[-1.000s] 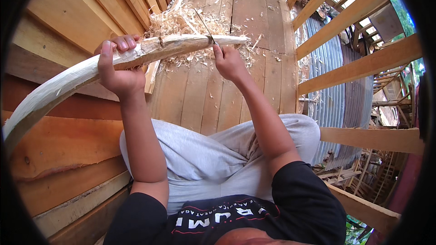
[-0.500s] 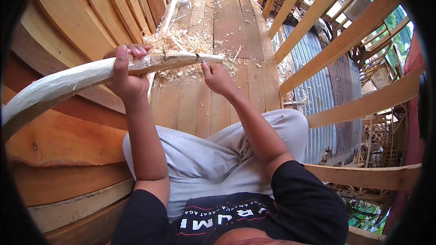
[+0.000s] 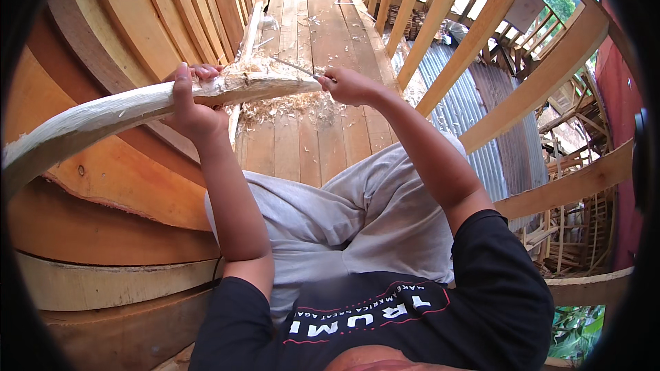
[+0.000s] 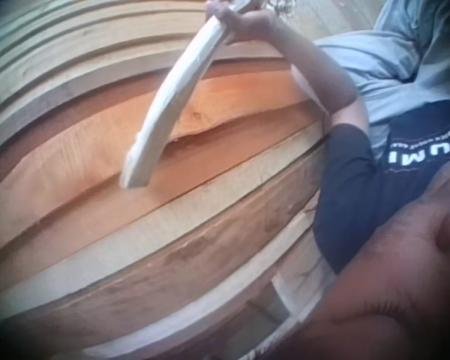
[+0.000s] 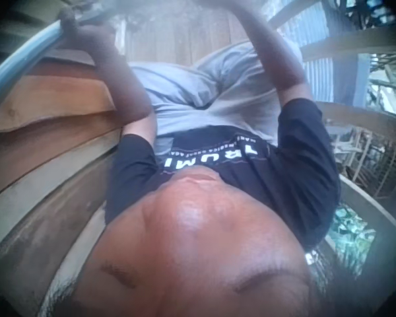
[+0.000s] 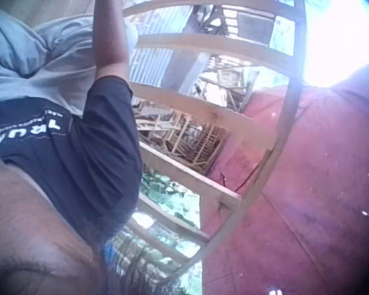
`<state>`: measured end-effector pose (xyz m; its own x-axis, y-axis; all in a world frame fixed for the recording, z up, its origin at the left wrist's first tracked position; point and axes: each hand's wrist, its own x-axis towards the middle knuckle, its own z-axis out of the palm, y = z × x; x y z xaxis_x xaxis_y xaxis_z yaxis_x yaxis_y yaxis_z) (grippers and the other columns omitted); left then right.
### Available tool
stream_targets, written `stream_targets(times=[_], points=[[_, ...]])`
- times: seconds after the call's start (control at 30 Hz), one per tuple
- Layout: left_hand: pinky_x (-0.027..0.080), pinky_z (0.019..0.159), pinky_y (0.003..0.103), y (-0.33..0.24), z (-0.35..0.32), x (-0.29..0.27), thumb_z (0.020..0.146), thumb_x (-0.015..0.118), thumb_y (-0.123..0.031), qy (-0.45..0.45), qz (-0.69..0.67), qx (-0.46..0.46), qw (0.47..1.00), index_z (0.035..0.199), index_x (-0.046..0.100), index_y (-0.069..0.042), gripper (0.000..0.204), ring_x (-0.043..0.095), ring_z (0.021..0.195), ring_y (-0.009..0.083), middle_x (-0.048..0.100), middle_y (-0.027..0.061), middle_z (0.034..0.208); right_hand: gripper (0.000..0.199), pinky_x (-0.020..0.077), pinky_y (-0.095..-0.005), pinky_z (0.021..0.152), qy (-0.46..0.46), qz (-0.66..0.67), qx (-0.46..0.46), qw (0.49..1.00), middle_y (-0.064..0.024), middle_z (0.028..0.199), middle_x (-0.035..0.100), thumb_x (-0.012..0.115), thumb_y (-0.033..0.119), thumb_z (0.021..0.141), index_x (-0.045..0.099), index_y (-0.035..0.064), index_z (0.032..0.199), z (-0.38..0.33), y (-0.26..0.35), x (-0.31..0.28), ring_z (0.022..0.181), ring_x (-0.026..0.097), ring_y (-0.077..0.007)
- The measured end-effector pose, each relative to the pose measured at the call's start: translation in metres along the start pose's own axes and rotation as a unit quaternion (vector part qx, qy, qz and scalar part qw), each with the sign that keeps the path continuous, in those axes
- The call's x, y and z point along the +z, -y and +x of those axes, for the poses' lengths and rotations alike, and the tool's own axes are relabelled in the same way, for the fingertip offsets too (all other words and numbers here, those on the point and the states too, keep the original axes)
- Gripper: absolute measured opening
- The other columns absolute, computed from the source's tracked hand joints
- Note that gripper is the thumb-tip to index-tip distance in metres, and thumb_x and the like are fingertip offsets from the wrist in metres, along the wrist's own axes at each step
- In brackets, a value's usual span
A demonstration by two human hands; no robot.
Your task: The person sits cross-legged on a wooden floor and uses a knife to carve a long, curved piece of wood. They repeatedly shave off thin layers, creating wood shavings that accumulate on the floor.
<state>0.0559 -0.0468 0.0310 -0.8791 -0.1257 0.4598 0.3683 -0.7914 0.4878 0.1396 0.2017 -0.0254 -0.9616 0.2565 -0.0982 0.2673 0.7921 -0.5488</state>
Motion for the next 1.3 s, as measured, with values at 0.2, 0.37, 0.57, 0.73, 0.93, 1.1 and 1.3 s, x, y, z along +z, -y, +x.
stream_targets(times=[0.2,0.37,0.57,0.73,0.93,1.1,1.3], points=[[0.055,0.065,0.042,0.017,-0.004,-0.002,0.081,0.064,-0.008,-0.024,0.032,0.030,0.999,0.075,0.056,0.001,0.014,0.059,0.057,0.0234,0.056,0.0118,0.061,0.042,0.0433,-0.0360,0.052,0.023,0.113,0.086,0.990,-0.0092,0.068,0.055,0.044,0.036,0.101,0.061,-0.0027,0.104,-0.005,-0.024,0.011,0.057,0.053,-0.0168],[0.055,0.067,0.043,0.032,-0.014,0.011,0.082,0.064,-0.009,0.010,0.094,0.034,0.995,0.078,0.056,0.000,0.013,0.059,0.061,0.0222,0.058,0.0118,0.064,0.037,0.0422,-0.0345,0.052,-0.013,0.169,0.101,0.980,-0.0073,0.073,0.058,0.048,0.035,0.099,0.062,0.0010,0.103,0.003,-0.057,0.041,0.058,0.053,-0.0147],[0.056,0.068,0.037,0.063,-0.021,0.030,0.083,0.065,-0.005,0.032,0.106,0.040,0.993,0.078,0.058,0.001,0.010,0.062,0.061,0.0198,0.061,0.0112,0.065,0.051,0.0397,-0.0357,0.045,0.021,0.210,0.273,0.938,-0.0062,0.063,0.053,0.034,0.042,0.101,0.064,0.0019,0.090,0.022,-0.094,0.080,0.049,0.048,-0.0158],[0.056,0.076,0.042,0.066,-0.022,0.038,0.084,0.062,-0.008,0.025,0.124,0.028,0.992,0.077,0.056,0.000,0.013,0.060,0.064,0.0199,0.058,0.0102,0.066,0.065,0.0441,-0.0530,0.087,-0.110,0.208,0.141,0.962,-0.0345,0.088,0.064,0.024,0.039,0.101,0.063,-0.0089,0.081,0.022,-0.031,0.077,0.091,0.061,-0.0495],[0.052,0.075,0.044,0.079,-0.021,0.054,0.083,0.059,-0.013,-0.001,0.139,0.018,0.990,0.078,0.052,-0.003,0.013,0.052,0.063,0.0186,0.051,0.0072,0.065,0.060,0.0459,-0.0518,0.087,-0.143,0.211,0.153,0.955,-0.0364,0.091,0.062,0.029,0.036,0.096,0.066,-0.0107,0.085,0.050,-0.068,0.090,0.093,0.061,-0.0495],[0.051,0.076,0.043,0.083,-0.011,0.047,0.083,0.060,-0.019,-0.014,0.137,0.017,0.990,0.079,0.052,-0.004,0.017,0.051,0.064,0.0186,0.048,0.0062,0.066,0.058,0.0482,-0.0525,0.082,-0.154,0.137,0.101,0.973,-0.0294,0.081,0.065,0.028,0.033,0.097,0.067,-0.0068,0.078,0.035,-0.038,0.065,0.082,0.063,-0.0472],[0.049,0.077,0.042,0.093,-0.015,0.072,0.082,0.061,-0.020,0.106,0.141,-0.018,0.984,0.079,0.050,-0.007,0.017,0.051,0.068,0.0191,0.048,0.0050,0.068,0.048,0.0502,-0.0500,0.078,-0.132,0.146,0.206,0.958,-0.0273,0.091,0.066,0.033,0.030,0.095,0.067,-0.0021,0.090,0.061,-0.122,0.088,0.087,0.066,-0.0406]])
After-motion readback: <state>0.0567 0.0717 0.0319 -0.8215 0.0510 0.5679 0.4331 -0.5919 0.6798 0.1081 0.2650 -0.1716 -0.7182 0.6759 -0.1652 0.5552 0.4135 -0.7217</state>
